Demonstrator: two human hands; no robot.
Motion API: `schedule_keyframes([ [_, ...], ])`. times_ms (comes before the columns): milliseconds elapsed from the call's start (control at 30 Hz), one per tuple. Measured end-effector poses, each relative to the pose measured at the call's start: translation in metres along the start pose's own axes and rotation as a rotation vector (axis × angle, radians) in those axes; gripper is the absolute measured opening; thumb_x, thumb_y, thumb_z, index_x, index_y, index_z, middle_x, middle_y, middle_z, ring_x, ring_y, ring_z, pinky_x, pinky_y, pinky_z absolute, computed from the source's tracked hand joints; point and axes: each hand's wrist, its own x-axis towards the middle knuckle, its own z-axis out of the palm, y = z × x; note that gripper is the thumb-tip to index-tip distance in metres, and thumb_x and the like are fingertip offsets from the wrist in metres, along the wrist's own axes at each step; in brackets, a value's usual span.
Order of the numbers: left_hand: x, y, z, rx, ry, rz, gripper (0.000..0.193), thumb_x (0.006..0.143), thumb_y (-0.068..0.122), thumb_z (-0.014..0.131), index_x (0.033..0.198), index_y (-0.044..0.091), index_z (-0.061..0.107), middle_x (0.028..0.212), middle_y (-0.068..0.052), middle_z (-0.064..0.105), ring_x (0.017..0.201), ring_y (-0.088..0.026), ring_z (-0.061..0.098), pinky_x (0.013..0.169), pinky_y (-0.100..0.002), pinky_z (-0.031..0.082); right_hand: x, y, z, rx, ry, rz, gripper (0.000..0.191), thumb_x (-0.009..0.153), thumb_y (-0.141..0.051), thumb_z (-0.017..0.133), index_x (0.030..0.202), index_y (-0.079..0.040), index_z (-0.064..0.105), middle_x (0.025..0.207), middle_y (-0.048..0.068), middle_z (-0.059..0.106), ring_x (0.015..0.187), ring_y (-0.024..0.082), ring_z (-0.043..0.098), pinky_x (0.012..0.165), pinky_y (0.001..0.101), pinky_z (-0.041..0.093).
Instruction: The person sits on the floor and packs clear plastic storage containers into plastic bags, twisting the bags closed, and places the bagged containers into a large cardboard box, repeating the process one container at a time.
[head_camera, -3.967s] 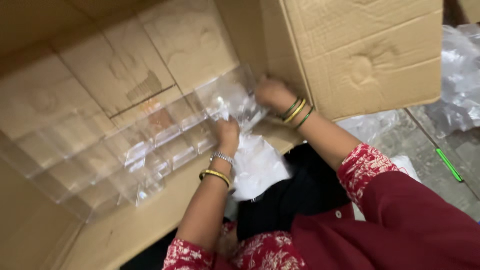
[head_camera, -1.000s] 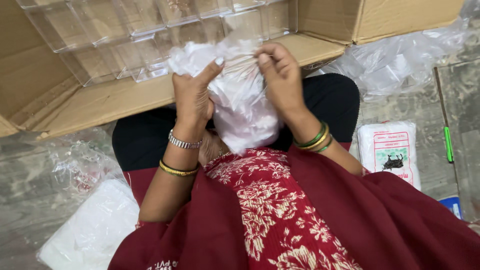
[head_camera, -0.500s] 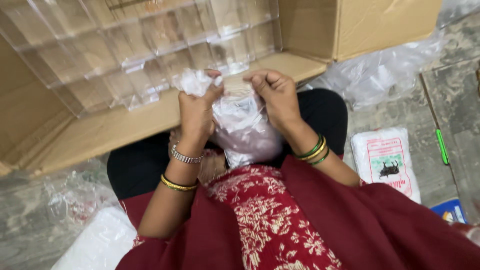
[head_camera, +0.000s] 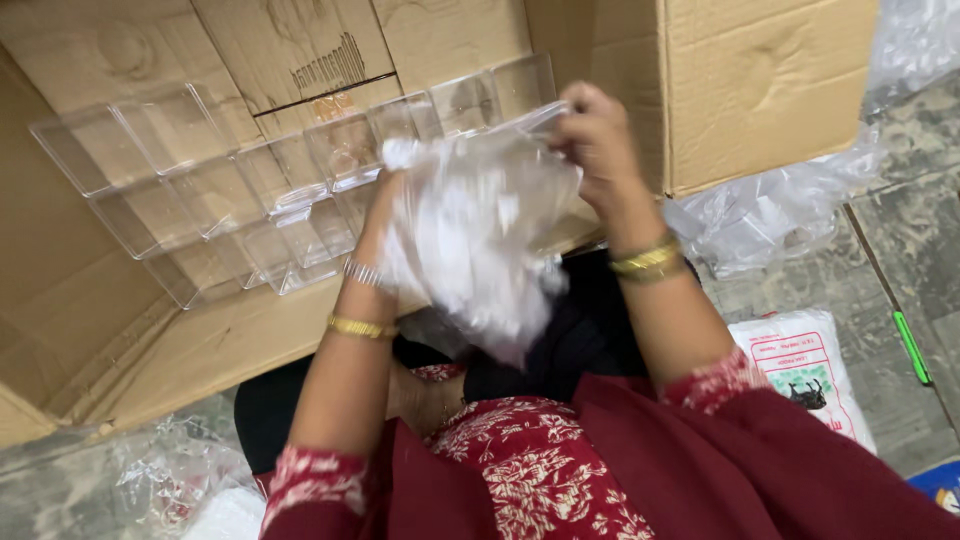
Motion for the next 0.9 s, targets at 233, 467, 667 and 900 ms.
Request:
schedule_keyframes([
  [233, 0.077, -0.05, -0.025, 0.836, 0.552, 0.042, 0.027, 0.085, 0.023, 0.071, 0.083, -0.004, 0.07, 0.064, -0.012, 0.068, 0.058, -0.026, 0.066, 0.055, -0.04, 0.052, 0.094, 0.116, 0.016, -0.892, -0.344, -0.262, 0.031, 0.086, -0.01, 0.076, 0.113, 0.0, 0.067, 0.111, 0.014, 0.07, 0.096, 0.025, 0.064, 0.083, 0.0407, 0.053],
  [467, 0.064, -0.05, -0.025, 1.1, 0.644, 0.117, 0.045, 0.092, 0.037, 0.075, 0.078, -0.007, 0.072, 0.071, -0.023, 0.071, 0.068, -0.034, 0.072, 0.068, -0.042, 0.053, 0.074, 0.117, 0.024, -0.933, -0.087, 0.204, 0.027, 0.087, 0.005, 0.055, 0.109, 0.001, 0.072, 0.095, 0.011, 0.076, 0.08, 0.019, 0.072, 0.064, 0.0375, 0.057],
  [667, 0.017, -0.017, 0.005, 0.101, 0.524, 0.261, 0.028, 0.09, 0.027, 0.079, 0.091, 0.001, 0.072, 0.075, -0.002, 0.067, 0.058, -0.012, 0.055, 0.051, -0.033, 0.044, 0.033, 0.079, 0.023, -0.28, -0.026, -0.045, 0.037, 0.082, 0.01, 0.053, 0.111, 0.003, 0.075, 0.096, 0.007, 0.077, 0.077, 0.016, 0.073, 0.066, 0.0352, 0.062],
  [900, -0.092, -0.02, 0.074, 0.268, 0.144, 0.253, 0.017, 0.091, 0.022, 0.072, 0.092, 0.005, 0.074, 0.065, 0.003, 0.06, 0.051, -0.008, 0.051, 0.044, -0.029, 0.04, -0.068, 0.051, 0.013, 0.202, -0.34, 0.116, 0.028, 0.089, -0.001, 0.057, 0.113, 0.002, 0.071, 0.105, 0.01, 0.074, 0.09, 0.02, 0.071, 0.08, 0.036, 0.061],
])
